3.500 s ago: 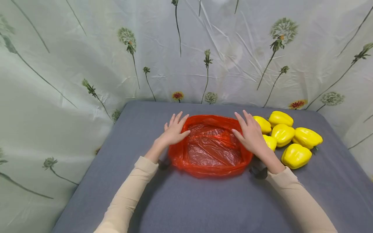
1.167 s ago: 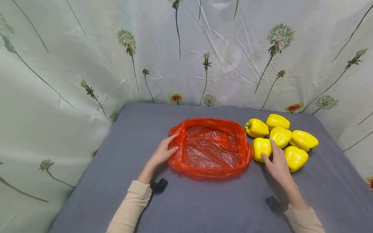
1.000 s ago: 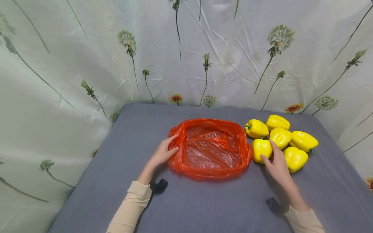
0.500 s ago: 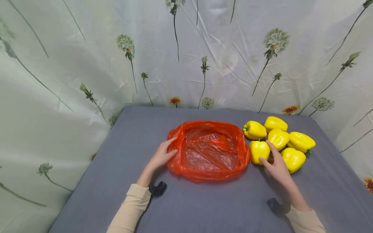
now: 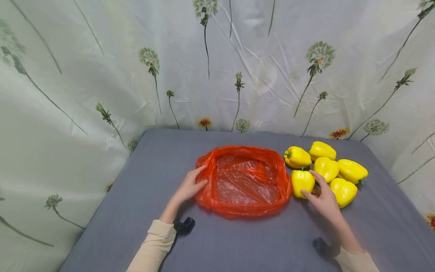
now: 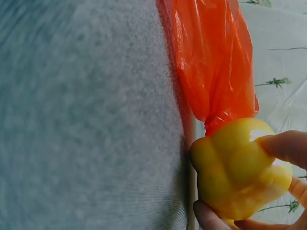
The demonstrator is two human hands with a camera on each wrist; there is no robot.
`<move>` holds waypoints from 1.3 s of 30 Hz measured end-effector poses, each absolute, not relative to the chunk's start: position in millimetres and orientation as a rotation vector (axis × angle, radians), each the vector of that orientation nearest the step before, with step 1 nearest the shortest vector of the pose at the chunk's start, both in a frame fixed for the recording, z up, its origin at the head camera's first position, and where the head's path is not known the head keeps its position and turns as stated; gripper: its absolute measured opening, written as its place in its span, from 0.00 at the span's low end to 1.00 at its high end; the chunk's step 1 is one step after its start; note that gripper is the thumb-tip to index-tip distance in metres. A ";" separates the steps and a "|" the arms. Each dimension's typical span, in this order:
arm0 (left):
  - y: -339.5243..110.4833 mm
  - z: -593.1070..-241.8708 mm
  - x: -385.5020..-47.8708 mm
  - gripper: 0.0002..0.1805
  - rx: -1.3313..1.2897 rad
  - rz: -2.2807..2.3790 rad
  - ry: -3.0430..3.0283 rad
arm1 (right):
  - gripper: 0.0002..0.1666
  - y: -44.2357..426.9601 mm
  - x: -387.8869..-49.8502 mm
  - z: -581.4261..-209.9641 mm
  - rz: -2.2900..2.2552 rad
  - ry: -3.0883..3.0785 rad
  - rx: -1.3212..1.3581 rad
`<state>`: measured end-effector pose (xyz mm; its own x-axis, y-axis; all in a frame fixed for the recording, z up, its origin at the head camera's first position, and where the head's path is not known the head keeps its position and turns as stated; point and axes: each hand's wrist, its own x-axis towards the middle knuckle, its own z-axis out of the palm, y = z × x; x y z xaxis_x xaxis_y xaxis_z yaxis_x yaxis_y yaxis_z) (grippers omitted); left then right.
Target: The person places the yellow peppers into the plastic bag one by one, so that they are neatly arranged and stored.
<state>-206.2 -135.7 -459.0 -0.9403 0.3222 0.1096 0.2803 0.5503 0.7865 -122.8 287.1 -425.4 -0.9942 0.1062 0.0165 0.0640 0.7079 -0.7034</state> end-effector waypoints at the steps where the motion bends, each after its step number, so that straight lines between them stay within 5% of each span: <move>1: -135.4 -459.0 -206.0 0.30 0.529 1.375 2.721 | 0.46 286.5 -122.5 -425.1 1.166 -2.848 -0.148; 39: -134.6 -466.0 -203.4 0.31 0.543 1.434 2.723 | 0.42 231.9 -152.9 -392.8 1.338 -2.628 0.040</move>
